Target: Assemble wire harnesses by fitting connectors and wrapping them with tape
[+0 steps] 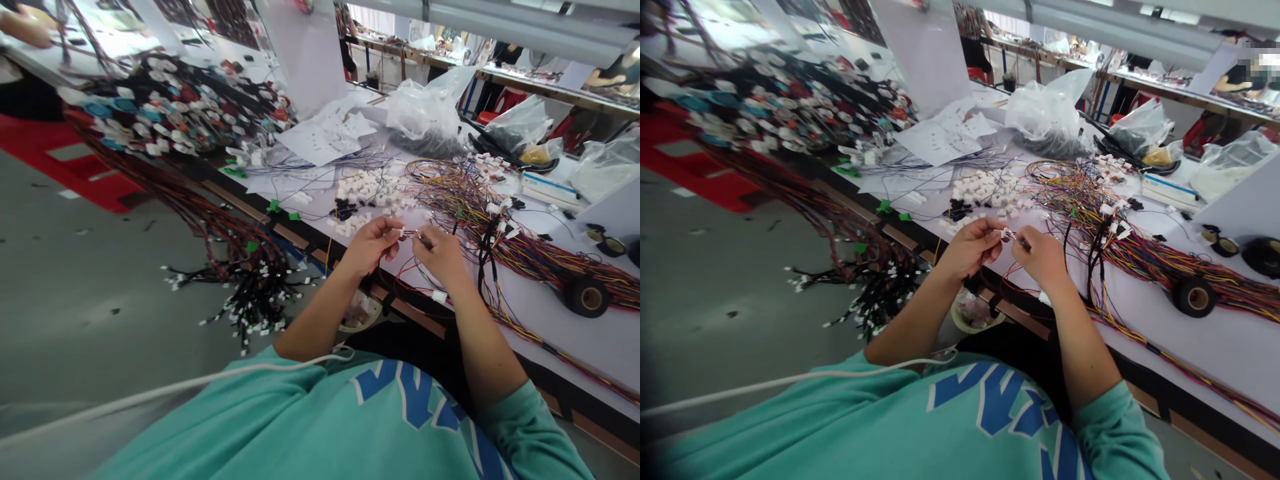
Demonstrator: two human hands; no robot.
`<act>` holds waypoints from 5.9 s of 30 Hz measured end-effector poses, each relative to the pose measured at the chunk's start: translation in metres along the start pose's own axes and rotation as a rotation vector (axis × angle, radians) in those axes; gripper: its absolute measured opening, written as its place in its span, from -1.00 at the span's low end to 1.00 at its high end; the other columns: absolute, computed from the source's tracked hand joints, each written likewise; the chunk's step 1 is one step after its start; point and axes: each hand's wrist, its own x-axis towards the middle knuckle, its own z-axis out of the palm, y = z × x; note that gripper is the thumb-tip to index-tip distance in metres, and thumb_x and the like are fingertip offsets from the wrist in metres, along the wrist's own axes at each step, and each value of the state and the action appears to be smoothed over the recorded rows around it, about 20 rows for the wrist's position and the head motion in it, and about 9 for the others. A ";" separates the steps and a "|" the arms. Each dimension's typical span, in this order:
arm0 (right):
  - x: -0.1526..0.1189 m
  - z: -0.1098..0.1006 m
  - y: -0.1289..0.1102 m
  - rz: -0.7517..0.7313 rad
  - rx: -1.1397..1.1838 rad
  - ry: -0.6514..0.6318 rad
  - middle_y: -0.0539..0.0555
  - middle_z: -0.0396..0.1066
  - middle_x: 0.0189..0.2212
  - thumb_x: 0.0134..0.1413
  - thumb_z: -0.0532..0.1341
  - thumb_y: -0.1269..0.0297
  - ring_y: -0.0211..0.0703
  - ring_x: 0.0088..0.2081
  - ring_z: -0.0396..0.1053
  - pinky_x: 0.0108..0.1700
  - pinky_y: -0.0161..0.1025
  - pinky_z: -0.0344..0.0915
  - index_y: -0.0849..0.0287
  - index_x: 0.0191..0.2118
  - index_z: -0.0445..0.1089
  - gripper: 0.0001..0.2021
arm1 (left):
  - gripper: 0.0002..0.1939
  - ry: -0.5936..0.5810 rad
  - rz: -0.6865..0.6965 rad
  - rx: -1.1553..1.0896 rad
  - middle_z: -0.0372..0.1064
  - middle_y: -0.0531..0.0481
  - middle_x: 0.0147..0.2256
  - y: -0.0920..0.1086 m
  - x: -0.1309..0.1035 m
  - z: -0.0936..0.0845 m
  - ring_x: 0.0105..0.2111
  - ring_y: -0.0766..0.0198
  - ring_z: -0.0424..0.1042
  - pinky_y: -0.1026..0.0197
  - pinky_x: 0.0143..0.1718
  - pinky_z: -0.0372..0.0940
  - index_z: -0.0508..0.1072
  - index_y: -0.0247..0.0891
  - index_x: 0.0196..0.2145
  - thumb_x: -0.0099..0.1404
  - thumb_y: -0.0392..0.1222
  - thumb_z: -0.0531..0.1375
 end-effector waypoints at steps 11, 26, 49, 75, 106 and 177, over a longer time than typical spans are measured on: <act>0.000 0.000 -0.002 0.027 0.071 -0.037 -0.11 0.08 -0.72 -0.24 0.07 0.35 -0.35 -0.62 -0.02 -0.52 -0.34 -0.08 0.13 -0.68 0.06 -0.84 | -0.83 -0.032 0.090 0.220 0.24 0.18 -0.67 0.005 -0.004 -0.002 -0.71 0.50 0.21 0.41 -0.67 0.12 0.36 -0.29 -0.40 0.04 -0.23 0.25; 0.001 0.007 0.000 0.098 0.127 -0.054 -0.15 -0.01 -0.76 -0.16 0.07 0.33 -0.38 -0.65 -0.07 -0.57 -0.34 -0.12 0.13 -0.68 0.06 -0.81 | -0.75 0.038 0.037 0.097 0.24 0.18 -0.72 -0.008 -0.004 0.004 -0.74 0.50 0.20 0.41 -0.70 0.06 0.33 -0.31 -0.43 -0.01 -0.15 0.29; 0.002 -0.001 0.008 -0.050 0.708 0.143 -0.12 0.01 -0.62 0.05 0.05 -0.07 -0.33 -0.60 0.00 -0.51 -0.31 0.01 0.09 -0.31 0.22 -0.69 | -0.74 0.092 -0.077 -0.098 0.35 0.10 -0.61 -0.002 0.001 -0.007 -0.75 0.52 0.21 0.44 -0.78 0.02 0.33 -0.34 -0.45 -0.07 -0.25 0.34; 0.002 0.004 0.011 -0.348 -0.120 0.034 -0.02 0.21 -0.63 -0.14 0.05 0.49 -0.31 -0.53 0.15 -0.45 -0.36 0.07 0.17 -0.62 0.26 -0.84 | -0.72 -0.060 0.043 0.106 0.23 0.19 -0.73 -0.002 -0.002 -0.011 -0.76 0.48 0.19 0.41 -0.74 0.06 0.32 -0.31 -0.41 -0.05 -0.15 0.30; -0.002 0.017 0.006 -0.164 -0.058 -0.007 -0.02 0.29 -0.60 -0.14 0.07 0.48 -0.28 -0.50 0.21 -0.40 -0.32 0.12 0.15 -0.61 0.26 -0.85 | -0.78 -0.001 0.020 0.109 0.21 0.17 -0.72 -0.010 -0.004 -0.003 -0.74 0.49 0.18 0.40 -0.70 0.07 0.36 -0.32 -0.48 -0.06 -0.20 0.30; 0.002 0.024 0.009 0.460 0.843 -0.380 -0.12 0.33 -0.61 -0.06 0.13 0.39 -0.36 -0.52 0.34 -0.38 -0.35 0.25 0.17 -0.32 0.23 -0.88 | -0.79 0.137 -0.089 0.002 0.36 0.07 -0.57 0.013 0.020 -0.043 -0.69 0.45 0.30 0.38 -0.66 0.16 0.36 -0.38 -0.37 -0.03 -0.40 0.26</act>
